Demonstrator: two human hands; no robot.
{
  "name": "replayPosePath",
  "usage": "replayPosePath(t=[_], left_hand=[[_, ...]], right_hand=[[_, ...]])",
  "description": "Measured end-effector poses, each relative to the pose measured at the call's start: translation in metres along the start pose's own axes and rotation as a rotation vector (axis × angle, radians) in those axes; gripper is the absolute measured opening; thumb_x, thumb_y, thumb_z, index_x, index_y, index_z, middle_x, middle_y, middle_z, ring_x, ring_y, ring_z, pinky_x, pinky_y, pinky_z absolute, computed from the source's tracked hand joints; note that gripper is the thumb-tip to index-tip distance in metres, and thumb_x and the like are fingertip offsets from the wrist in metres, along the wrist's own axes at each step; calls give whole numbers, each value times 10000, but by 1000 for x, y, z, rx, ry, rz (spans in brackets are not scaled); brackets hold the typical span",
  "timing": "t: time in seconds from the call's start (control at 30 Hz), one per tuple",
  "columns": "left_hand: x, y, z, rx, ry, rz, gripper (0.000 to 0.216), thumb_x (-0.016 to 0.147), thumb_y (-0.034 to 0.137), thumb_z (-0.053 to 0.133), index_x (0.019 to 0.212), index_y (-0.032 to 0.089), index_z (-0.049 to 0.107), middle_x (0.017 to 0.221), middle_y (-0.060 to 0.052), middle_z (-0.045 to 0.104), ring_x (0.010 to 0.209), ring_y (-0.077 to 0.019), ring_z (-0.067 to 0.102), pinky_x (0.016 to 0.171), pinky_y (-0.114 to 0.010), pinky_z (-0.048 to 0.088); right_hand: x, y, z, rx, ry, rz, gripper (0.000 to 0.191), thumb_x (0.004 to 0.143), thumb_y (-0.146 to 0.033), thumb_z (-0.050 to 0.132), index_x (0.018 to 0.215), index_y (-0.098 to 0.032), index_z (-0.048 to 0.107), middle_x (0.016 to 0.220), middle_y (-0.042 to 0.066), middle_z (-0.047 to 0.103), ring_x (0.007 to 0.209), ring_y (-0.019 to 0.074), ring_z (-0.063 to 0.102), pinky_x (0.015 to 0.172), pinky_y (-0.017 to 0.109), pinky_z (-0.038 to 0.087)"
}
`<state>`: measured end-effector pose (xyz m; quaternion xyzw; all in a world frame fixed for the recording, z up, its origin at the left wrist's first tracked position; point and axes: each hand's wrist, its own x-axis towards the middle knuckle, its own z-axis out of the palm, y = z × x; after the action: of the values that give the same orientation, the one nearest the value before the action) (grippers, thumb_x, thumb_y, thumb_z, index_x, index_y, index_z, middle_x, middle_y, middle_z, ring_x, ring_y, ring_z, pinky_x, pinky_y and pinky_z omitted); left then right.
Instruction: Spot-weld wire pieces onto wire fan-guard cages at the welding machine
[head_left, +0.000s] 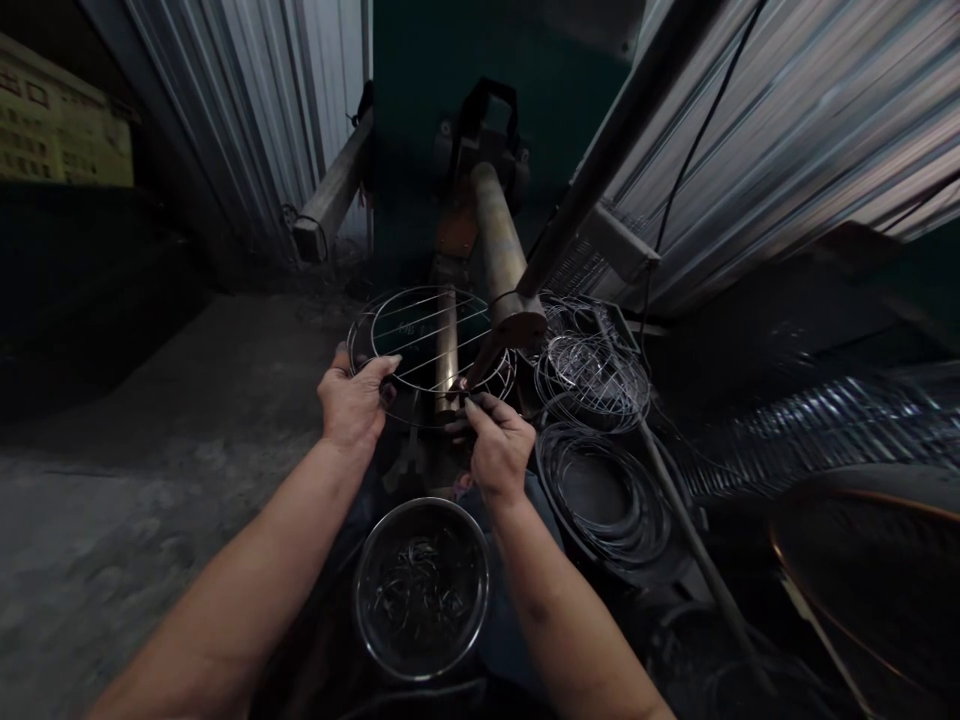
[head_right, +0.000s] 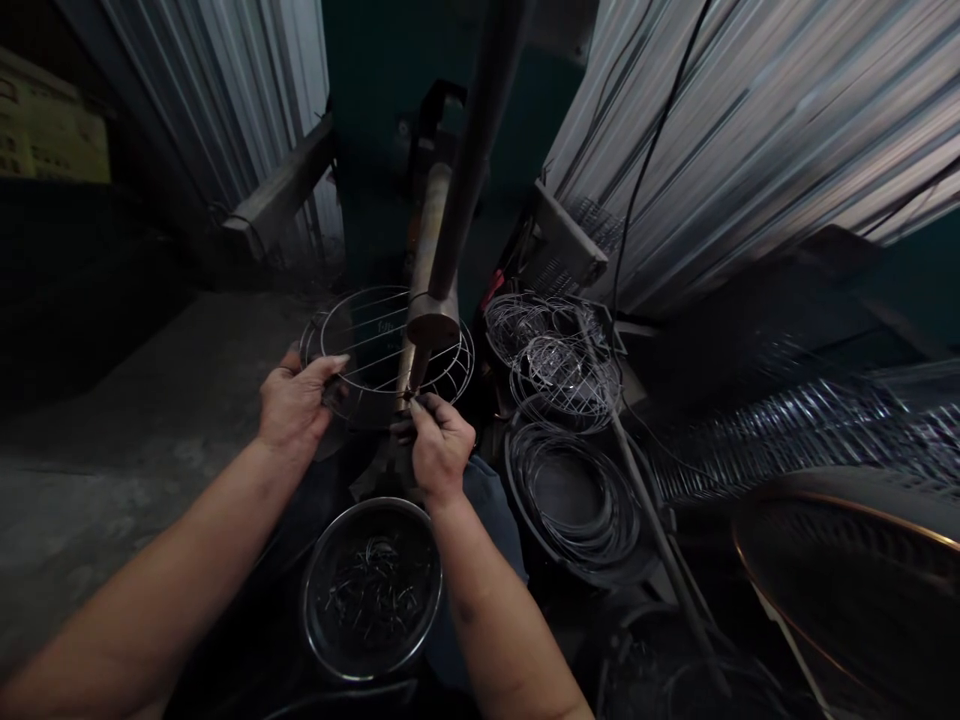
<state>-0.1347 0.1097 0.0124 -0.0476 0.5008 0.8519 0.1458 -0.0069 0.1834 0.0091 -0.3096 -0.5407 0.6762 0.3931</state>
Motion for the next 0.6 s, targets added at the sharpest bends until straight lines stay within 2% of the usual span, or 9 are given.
replayPosePath(t=[0.13,0.27,0.4,0.5,0.6], left_hand=[[-3,2,3,20,14,-32,469,439,196,780,848,186,550,672,40,531,529,-104,527,426,-193,386],[-2,1,3,11,31,-45,464,429,180,780,823,191,536,662,39,538,531,-104,527,434,-195,389],[2,-2,2,-7,24,-28,467,441,170,777,839,191,533,669,33,547,541,-105,532,444,-201,386],[2,-2,2,-4,49,-43,508,450,142,760,899,198,529,647,44,531,521,-101,519,449,-208,380],[-2,-3,3,30,10,-30,450,486,142,747,880,193,536,634,36,526,507,-95,494,443,-210,354]], right_hand=[[3,4,-12,-116,-82,15,207,703,-336,687,780,-144,671,591,-12,624,450,123,595,396,192,442],[2,15,-27,-352,-122,-144,210,737,-337,674,842,-157,696,651,4,643,586,150,632,492,217,485],[2,23,-32,-439,-131,-261,193,778,-317,624,877,-169,697,763,27,684,673,163,647,584,248,517],[3,22,-31,-452,-132,-273,184,776,-319,619,861,-173,693,767,23,686,656,159,646,574,245,512],[4,16,-27,-407,-131,-228,167,756,-322,625,801,-171,677,688,-3,650,568,140,620,518,233,489]])
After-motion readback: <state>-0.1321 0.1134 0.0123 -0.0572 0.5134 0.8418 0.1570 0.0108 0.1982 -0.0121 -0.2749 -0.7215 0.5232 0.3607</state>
